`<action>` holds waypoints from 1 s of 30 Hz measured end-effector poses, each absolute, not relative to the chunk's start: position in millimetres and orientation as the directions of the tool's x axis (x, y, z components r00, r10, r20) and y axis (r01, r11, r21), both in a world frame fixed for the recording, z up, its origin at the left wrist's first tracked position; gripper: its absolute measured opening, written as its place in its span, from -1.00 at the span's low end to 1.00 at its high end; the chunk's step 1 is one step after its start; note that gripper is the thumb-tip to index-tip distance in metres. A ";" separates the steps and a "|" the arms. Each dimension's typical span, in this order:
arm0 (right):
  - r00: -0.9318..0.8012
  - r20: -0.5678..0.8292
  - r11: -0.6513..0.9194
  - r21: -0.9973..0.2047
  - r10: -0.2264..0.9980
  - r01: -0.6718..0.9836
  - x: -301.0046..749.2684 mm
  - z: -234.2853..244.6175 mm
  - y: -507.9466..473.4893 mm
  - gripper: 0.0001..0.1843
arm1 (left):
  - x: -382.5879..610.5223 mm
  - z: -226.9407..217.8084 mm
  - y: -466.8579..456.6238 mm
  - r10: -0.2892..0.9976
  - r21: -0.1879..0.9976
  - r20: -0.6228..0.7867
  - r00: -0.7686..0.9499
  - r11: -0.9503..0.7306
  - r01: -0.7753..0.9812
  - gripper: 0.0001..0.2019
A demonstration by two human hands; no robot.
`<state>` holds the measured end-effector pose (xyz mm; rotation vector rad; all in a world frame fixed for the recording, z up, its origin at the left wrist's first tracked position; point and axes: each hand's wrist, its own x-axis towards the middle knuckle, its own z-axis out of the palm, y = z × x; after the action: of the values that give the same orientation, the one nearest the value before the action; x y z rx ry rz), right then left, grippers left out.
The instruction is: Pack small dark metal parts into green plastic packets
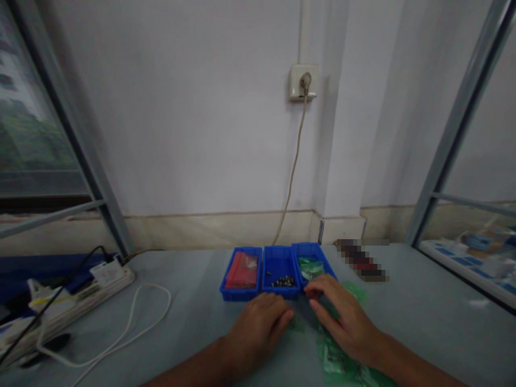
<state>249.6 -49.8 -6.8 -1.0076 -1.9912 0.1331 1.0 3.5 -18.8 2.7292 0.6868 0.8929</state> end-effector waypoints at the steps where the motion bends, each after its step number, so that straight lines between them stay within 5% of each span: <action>1: -0.312 0.619 0.661 -0.480 0.721 0.577 248.2 -8.1 -52.0 -0.84 | 0.8 -20.0 4.3 0.532 0.371 0.511 0.675 -0.845 0.385 -0.61; 5: -0.348 0.482 0.590 -0.575 0.804 0.567 241.6 -13.4 -58.5 -0.87 | 0.6 -23.1 4.9 0.660 0.576 0.437 0.611 -0.727 0.373 -0.61; 10: -0.409 0.486 0.634 -0.535 0.772 0.559 236.3 -14.3 -58.6 -0.95 | 2.1 -21.2 2.4 0.671 0.647 0.400 0.625 -0.689 0.326 -0.74; 19: -0.364 0.638 0.721 -0.487 0.679 0.492 237.0 -12.7 -51.5 -0.66 | -4.6 -19.0 3.1 0.469 0.495 0.575 0.670 -0.852 0.171 -0.64; 24: -0.302 0.601 0.657 -0.550 0.740 0.515 238.9 -16.7 -47.5 -0.75 | -4.0 -20.0 4.7 0.435 0.396 0.640 0.634 -0.893 0.213 -0.45; 30: -0.312 0.586 0.653 -0.567 0.748 0.502 240.2 -14.8 -48.2 -0.87 | -1.4 -13.0 2.5 0.491 0.404 0.585 0.646 -0.867 0.293 -0.75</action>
<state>240.2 -48.2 -14.8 -0.9744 -1.9840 0.3507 -1.4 2.5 -13.0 2.5939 0.6317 1.0405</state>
